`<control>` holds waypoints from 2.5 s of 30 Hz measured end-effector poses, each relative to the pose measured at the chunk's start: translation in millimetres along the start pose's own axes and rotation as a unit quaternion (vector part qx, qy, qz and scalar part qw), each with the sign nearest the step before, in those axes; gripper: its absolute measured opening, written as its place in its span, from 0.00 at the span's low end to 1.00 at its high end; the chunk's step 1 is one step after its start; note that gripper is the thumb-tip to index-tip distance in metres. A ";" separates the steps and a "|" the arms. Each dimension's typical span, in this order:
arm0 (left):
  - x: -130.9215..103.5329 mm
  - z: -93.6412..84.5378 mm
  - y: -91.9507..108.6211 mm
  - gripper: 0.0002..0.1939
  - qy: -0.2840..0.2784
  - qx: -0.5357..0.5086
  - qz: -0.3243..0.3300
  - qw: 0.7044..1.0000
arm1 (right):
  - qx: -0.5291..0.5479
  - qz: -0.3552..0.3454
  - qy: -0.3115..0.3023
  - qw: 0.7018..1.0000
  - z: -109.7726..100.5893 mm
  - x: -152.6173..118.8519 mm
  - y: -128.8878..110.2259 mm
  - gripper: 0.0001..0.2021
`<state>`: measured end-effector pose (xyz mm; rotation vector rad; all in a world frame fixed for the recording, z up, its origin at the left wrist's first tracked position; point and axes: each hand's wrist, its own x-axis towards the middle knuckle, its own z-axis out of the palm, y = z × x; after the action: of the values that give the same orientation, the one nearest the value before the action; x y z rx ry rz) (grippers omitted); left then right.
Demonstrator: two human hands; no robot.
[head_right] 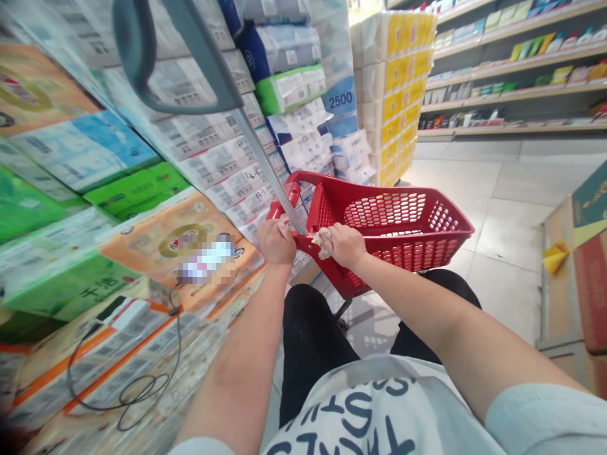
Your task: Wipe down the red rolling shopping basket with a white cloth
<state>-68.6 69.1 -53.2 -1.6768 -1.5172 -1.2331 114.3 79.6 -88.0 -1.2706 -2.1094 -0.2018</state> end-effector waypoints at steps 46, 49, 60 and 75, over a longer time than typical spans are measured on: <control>25.9 82.8 -62.0 0.23 -0.017 -0.193 0.000 0.981 | -0.086 -0.058 0.137 0.985 80.9 1.4 2.9 0.32; 29.8 82.1 -61.0 0.22 0.001 -0.179 0.005 0.984 | -0.097 -0.064 0.112 0.987 94.1 -11.3 5.0 0.25; 31.4 72.9 -52.4 0.20 0.025 -0.123 0.021 0.992 | -0.022 -0.291 -0.155 0.944 89.4 -33.5 26.0 0.28; 21.6 53.3 -27.2 0.18 -0.009 -0.058 0.011 0.998 | -0.057 -0.309 -0.204 0.927 81.1 -16.8 -3.4 0.21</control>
<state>-82.4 130.7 -61.0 -1.7791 -1.4577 -1.3200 79.8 101.6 -160.0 -0.7009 -2.8574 -0.3573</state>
